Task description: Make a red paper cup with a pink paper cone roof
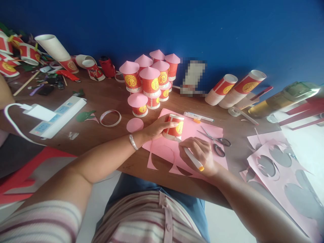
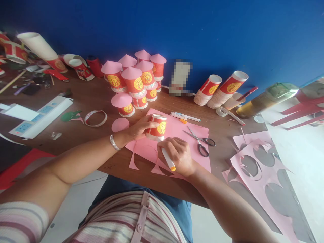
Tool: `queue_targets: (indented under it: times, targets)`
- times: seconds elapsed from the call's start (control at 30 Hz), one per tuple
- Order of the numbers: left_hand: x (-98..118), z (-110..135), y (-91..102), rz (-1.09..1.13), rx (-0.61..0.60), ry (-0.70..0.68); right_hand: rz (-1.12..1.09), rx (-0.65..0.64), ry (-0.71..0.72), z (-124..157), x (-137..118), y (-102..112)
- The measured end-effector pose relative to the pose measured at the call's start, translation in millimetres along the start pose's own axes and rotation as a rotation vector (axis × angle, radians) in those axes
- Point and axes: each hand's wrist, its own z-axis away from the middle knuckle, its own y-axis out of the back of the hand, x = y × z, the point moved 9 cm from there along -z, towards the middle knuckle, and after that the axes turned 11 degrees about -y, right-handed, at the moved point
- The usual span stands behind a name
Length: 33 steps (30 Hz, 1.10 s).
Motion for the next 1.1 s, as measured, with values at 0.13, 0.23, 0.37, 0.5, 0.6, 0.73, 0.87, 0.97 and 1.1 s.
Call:
queue_targets:
  times: [0.13,0.23,0.37,0.5,0.6,0.73,0.87,0.97,1.1]
  targets:
    - [-0.4,-1.1,-1.5,-0.01,-0.032,-0.006,0.008,-0.008,-0.004,-0.2,0.5,-0.7]
    - [-0.6,-2.0,-1.7,-0.015,-0.047,-0.013,0.017,-0.013,-0.009,-0.8,0.3,-1.1]
    - [-0.8,-2.6,-0.5,-0.015,-0.032,-0.016,0.014,-0.033,-0.008,-1.5,-2.3,-2.4]
    - [0.5,-2.4,0.2,-0.046,-0.014,-0.026,-0.017,-0.062,-0.004,-1.1,-5.5,-4.1]
    - [1.9,-2.3,-0.4,-0.067,-0.02,-0.034,-0.031,-0.062,-0.001,-1.0,-6.4,-3.6]
    - [2.1,-1.9,-2.9,-0.068,-0.053,-0.03,-0.039,-0.031,0.012,-2.2,-6.8,0.3]
    - [2.7,-1.7,-2.5,-0.082,-0.062,-0.045,-0.014,-0.016,-0.004,-2.7,-3.0,1.6]
    - [2.5,-1.8,-2.5,-0.079,-0.07,-0.052,-0.004,-0.031,-0.007,-1.7,-1.1,-0.5]
    - [2.9,-2.0,-0.7,-0.093,-0.056,-0.058,0.002,-0.034,-0.007,-1.6,-0.9,-1.4]
